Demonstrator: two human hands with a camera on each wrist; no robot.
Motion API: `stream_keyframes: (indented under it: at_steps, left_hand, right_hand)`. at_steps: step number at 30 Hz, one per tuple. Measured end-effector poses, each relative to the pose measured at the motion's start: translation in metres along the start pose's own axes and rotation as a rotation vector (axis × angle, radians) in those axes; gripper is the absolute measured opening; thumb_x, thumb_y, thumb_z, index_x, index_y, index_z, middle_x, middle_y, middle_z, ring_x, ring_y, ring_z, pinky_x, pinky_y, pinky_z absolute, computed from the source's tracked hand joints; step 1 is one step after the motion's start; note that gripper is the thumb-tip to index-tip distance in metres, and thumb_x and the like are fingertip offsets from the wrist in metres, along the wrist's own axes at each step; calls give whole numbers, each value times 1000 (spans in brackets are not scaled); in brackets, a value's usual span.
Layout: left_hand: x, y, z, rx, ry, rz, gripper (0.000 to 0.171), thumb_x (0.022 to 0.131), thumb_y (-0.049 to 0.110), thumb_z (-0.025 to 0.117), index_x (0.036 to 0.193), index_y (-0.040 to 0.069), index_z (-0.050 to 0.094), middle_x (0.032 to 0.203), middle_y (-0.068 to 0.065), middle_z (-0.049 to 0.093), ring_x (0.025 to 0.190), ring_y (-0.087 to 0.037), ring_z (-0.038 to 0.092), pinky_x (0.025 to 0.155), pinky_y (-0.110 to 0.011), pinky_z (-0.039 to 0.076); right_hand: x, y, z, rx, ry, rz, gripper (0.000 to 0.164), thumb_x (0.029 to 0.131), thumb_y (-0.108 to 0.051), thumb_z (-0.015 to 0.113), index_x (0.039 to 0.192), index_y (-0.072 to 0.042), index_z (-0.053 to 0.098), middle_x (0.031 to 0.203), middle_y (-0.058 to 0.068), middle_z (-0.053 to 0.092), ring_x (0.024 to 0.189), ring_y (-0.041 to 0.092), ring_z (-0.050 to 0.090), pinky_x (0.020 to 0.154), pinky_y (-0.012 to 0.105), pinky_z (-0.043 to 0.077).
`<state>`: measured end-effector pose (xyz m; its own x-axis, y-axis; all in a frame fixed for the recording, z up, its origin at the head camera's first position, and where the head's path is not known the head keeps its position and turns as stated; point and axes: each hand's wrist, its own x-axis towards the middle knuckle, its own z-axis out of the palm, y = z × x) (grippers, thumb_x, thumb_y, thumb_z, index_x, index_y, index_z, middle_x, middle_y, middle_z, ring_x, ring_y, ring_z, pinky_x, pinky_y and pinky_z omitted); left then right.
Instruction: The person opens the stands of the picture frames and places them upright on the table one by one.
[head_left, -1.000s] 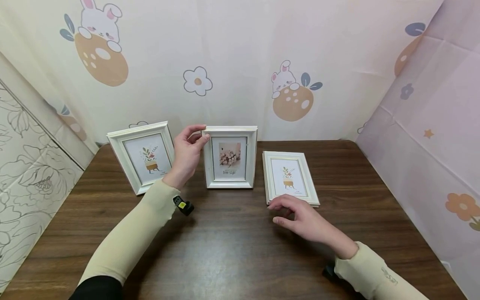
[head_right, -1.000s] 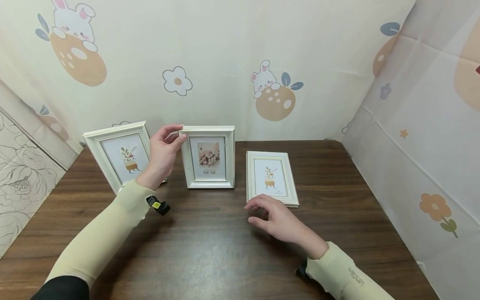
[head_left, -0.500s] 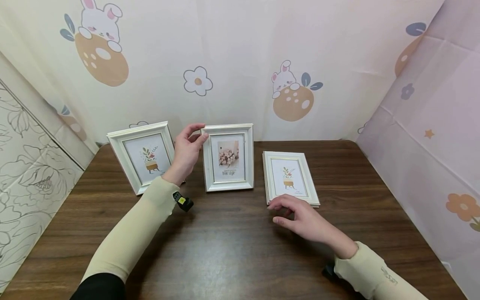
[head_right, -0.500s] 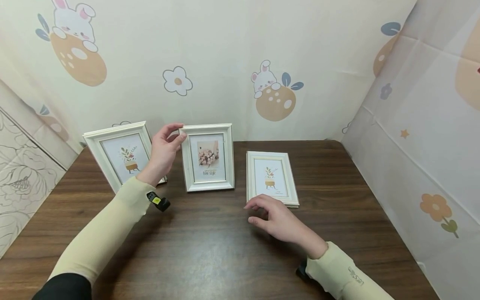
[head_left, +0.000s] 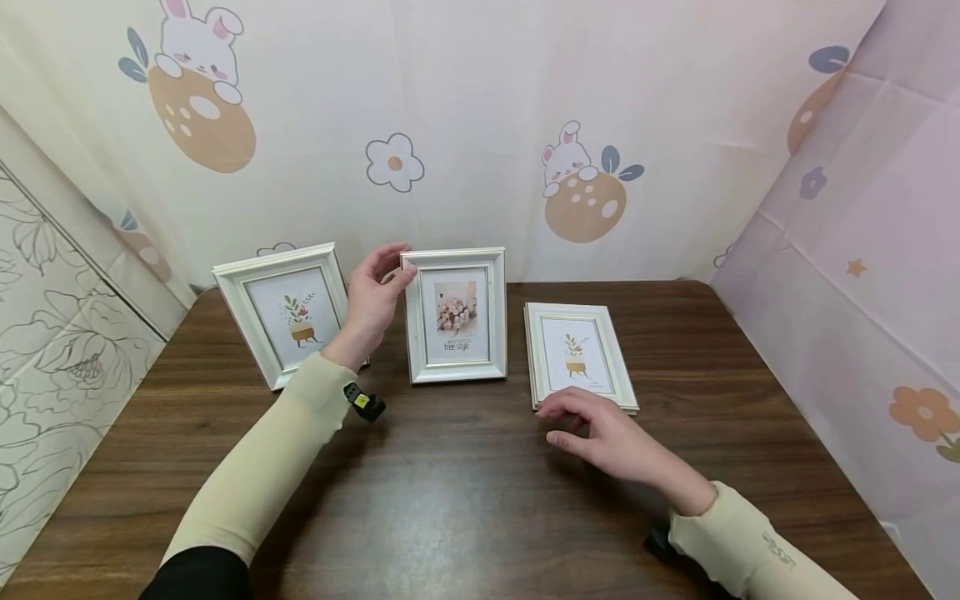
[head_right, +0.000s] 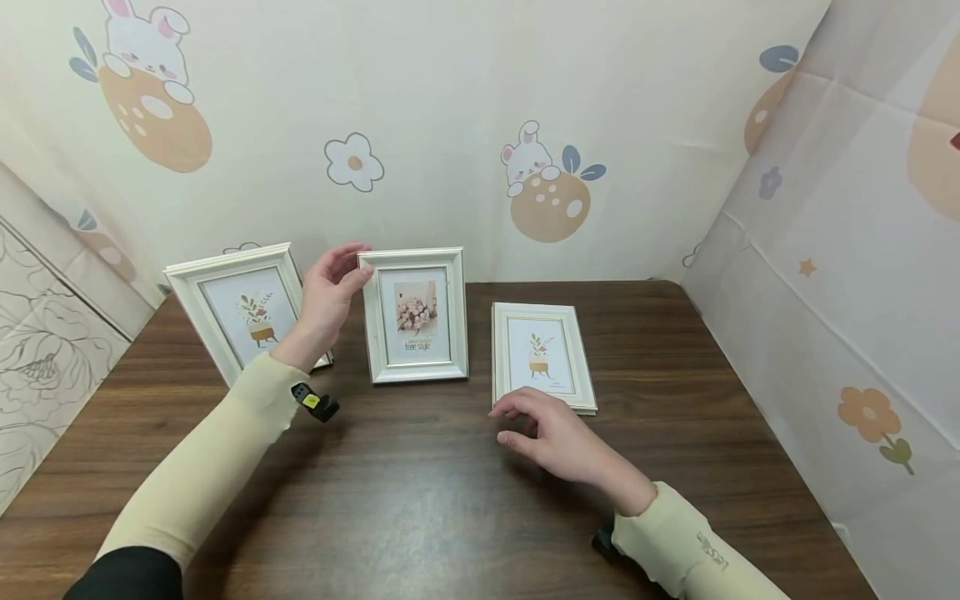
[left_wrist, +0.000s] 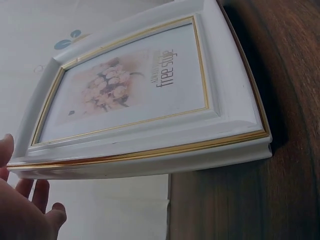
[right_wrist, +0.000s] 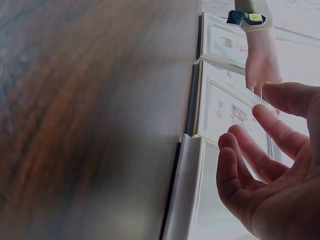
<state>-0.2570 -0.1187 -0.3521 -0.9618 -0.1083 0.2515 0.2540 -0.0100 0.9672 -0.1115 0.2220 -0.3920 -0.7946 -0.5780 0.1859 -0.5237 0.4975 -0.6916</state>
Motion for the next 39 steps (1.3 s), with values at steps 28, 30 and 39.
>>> stream_keyframes:
  at_steps: [28,30,39]
  left_hand:
    - [-52,24,-18,-28,-129,128,34,96,7,66,130,3,59,133,-8,62,125,-21,55,105,-33,43]
    - [-56,24,-20,-29,-152,112,33,97,6,65,129,3,60,131,-9,63,123,-22,57,103,-32,45]
    - [-76,19,-30,-6,-245,-11,32,100,9,60,130,-2,56,125,-14,64,114,-24,62,93,-34,52]
  right_hand:
    - [7,12,-37,-36,86,31,26,91,-7,71,116,-10,66,114,7,67,98,27,66,78,34,56]
    - [7,14,-40,-44,98,37,25,92,-7,71,116,-10,66,113,7,67,98,29,66,77,33,56]
    - [8,22,-54,-73,114,158,23,94,-13,71,117,-10,68,114,9,67,98,19,63,79,32,54]
